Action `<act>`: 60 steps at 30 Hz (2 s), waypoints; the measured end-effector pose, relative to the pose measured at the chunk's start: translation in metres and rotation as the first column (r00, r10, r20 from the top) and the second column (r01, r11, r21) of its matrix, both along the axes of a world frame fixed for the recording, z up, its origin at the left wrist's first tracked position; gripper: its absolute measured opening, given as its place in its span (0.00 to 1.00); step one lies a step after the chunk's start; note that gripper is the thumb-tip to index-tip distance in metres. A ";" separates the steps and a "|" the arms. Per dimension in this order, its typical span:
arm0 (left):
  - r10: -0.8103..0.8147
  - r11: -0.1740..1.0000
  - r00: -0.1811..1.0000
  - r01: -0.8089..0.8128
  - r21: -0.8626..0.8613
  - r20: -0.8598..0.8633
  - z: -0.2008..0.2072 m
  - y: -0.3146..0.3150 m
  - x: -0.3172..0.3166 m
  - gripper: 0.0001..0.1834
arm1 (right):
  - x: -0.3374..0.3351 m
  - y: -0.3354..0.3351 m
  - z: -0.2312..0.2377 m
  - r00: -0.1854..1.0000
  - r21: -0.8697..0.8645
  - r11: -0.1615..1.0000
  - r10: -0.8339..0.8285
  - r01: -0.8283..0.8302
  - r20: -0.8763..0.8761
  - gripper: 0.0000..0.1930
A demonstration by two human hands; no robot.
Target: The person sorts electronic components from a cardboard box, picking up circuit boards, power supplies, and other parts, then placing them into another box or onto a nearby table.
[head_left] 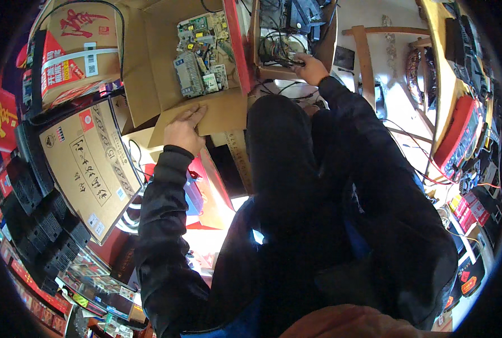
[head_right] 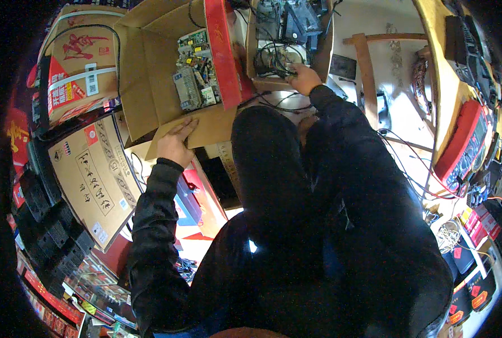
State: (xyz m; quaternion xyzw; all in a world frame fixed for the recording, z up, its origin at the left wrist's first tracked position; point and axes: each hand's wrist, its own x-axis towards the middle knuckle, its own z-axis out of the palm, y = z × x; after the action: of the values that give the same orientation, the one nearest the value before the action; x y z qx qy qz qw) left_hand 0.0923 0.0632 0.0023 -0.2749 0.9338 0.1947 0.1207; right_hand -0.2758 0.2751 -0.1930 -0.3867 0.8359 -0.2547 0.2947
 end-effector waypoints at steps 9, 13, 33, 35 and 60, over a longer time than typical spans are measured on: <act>0.000 1.000 0.998 0.000 0.006 -0.057 0.007 0.000 -0.004 0.29 | -0.039 -0.051 -0.048 0.892 0.438 0.784 0.437 -0.440 0.114 0.18; 0.000 1.000 1.000 0.000 0.003 -0.025 0.007 -0.001 -0.004 0.30 | -0.096 -0.051 -0.019 0.928 -0.058 0.963 0.238 -0.265 -0.287 0.12; 0.026 1.000 0.999 -0.026 0.018 -0.032 0.002 0.001 0.002 0.35 | -0.117 -0.077 0.025 0.944 -0.081 0.967 -0.252 0.240 -0.211 0.36; 0.006 1.000 0.998 -0.005 0.009 -0.064 0.004 0.000 0.000 0.36 | -0.124 -0.088 0.008 0.939 0.016 0.983 -0.170 0.182 -0.300 0.38; 0.002 0.999 0.998 0.000 0.033 -0.065 0.010 0.001 -0.004 0.35 | -0.130 -0.093 -0.076 0.807 0.022 0.858 -0.491 0.513 0.329 0.39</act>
State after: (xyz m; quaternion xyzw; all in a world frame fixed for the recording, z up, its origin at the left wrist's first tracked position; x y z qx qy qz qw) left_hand 0.0881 0.0639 0.0119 -0.2668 0.9338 0.2190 0.0945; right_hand -0.4055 0.1819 -0.2690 -0.1147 0.8392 -0.4116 0.3364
